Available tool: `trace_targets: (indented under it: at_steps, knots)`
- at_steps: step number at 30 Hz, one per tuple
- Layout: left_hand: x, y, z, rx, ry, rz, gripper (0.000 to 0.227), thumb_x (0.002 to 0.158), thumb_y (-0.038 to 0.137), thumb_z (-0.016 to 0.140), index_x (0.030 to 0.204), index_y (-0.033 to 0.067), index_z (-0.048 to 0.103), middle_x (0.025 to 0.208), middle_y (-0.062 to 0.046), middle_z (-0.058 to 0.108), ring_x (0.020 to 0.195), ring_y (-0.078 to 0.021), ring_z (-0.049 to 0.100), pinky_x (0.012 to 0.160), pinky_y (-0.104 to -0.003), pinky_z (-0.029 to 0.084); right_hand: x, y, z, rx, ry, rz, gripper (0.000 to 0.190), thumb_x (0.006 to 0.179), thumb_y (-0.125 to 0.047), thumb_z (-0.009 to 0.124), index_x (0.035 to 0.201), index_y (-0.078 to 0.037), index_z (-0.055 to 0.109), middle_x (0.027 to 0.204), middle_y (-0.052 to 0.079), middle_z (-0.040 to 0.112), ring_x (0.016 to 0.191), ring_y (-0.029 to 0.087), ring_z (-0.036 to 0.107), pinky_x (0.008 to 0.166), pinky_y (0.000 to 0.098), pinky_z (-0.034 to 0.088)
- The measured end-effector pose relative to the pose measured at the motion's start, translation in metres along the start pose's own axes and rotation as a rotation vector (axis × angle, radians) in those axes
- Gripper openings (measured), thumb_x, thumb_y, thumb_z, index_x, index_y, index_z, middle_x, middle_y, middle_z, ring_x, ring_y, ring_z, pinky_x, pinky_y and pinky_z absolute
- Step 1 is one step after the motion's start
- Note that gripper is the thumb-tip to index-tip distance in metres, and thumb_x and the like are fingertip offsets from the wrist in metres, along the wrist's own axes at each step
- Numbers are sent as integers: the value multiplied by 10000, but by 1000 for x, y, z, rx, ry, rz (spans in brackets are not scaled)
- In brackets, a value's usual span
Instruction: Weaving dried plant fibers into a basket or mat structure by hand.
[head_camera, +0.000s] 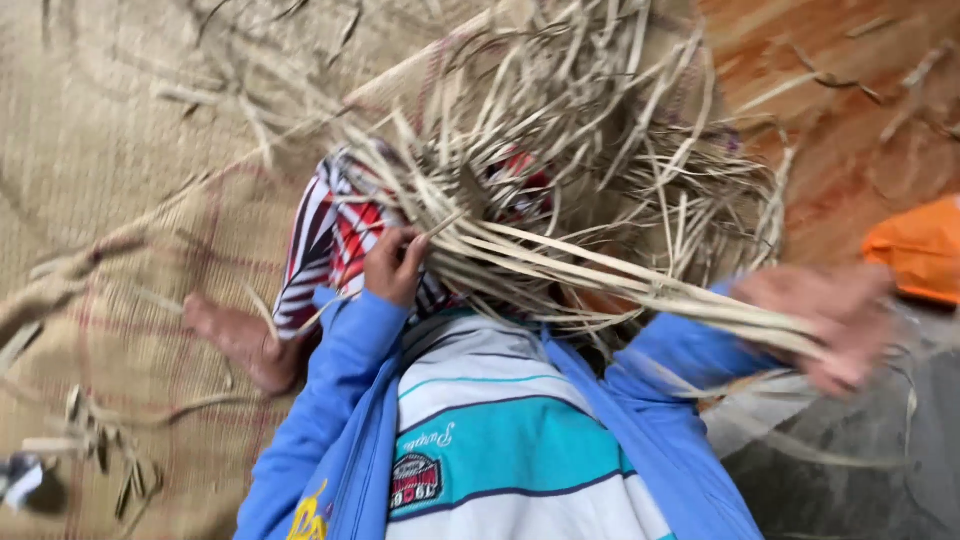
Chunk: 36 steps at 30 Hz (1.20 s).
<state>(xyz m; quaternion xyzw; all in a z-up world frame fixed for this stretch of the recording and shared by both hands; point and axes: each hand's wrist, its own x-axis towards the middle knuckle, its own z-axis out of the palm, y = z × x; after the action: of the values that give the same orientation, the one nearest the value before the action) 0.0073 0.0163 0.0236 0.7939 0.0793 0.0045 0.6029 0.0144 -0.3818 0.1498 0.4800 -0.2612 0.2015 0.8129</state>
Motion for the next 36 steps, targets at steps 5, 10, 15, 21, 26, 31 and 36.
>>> trace_targets:
  at_steps: [5, 10, 15, 21, 26, 31, 36]
  knots:
    - [-1, -5, 9, 19, -18, 37, 185, 1034, 279, 721, 954, 112, 728, 806, -108, 664, 710, -314, 684, 698, -421, 563, 55, -50, -53, -956, 542, 385, 646, 1012, 21, 639, 1591, -254, 553, 1457, 206, 661, 1295, 352, 611, 974, 553, 626]
    - [-1, 0, 7, -12, -18, 47, 177, 1039, 260, 715, 952, 106, 730, 798, -96, 653, 675, -310, 676, 649, -410, 560, 24, -58, -190, -2917, -171, 741, 637, 825, -318, 863, 1400, -116, 676, 1232, 107, 459, 1131, 291, 515, 885, 392, 545]
    - [0, 12, 6, -53, -35, 92, 175, 1055, 238, 691, 955, 100, 730, 773, -84, 634, 661, -288, 662, 640, -400, 564, -9, -66, -247, -3214, -521, 750, 155, 963, -276, 771, 1097, -351, 790, 984, -64, 561, 880, 176, 549, 706, 377, 453]
    - [-5, 3, 9, 210, 35, 301, 113, 1016, 209, 729, 1075, 113, 724, 861, -103, 714, 805, -340, 728, 716, -422, 603, -1, -54, -254, -3295, -660, 665, 102, 996, -359, 674, 1013, -317, 766, 888, -40, 553, 840, 227, 561, 706, 400, 485]
    - [-7, -36, 12, 79, -45, 23, 137, 946, 178, 786, 1081, 168, 809, 842, -127, 777, 791, -314, 749, 705, -424, 599, 0, -27, -248, -3208, -718, 574, 205, 1060, -429, 563, 960, -347, 722, 945, -112, 616, 957, 135, 587, 894, 332, 457]
    - [-4, -34, 13, -283, -75, -201, 206, 999, 116, 717, 1167, 23, 793, 835, -132, 742, 709, -117, 604, 646, -322, 566, 12, -8, -226, -3203, -795, 546, 238, 1090, -363, 535, 998, -266, 732, 1028, -64, 669, 977, 175, 612, 888, 324, 469]
    - [-15, -42, 23, -107, -22, -87, 195, 959, 165, 784, 1128, 75, 822, 818, -133, 782, 765, -200, 729, 719, -382, 599, 3, -23, -244, -3214, -766, 532, 202, 1074, -365, 570, 986, -281, 731, 856, -91, 611, 832, 139, 585, 782, 302, 485]
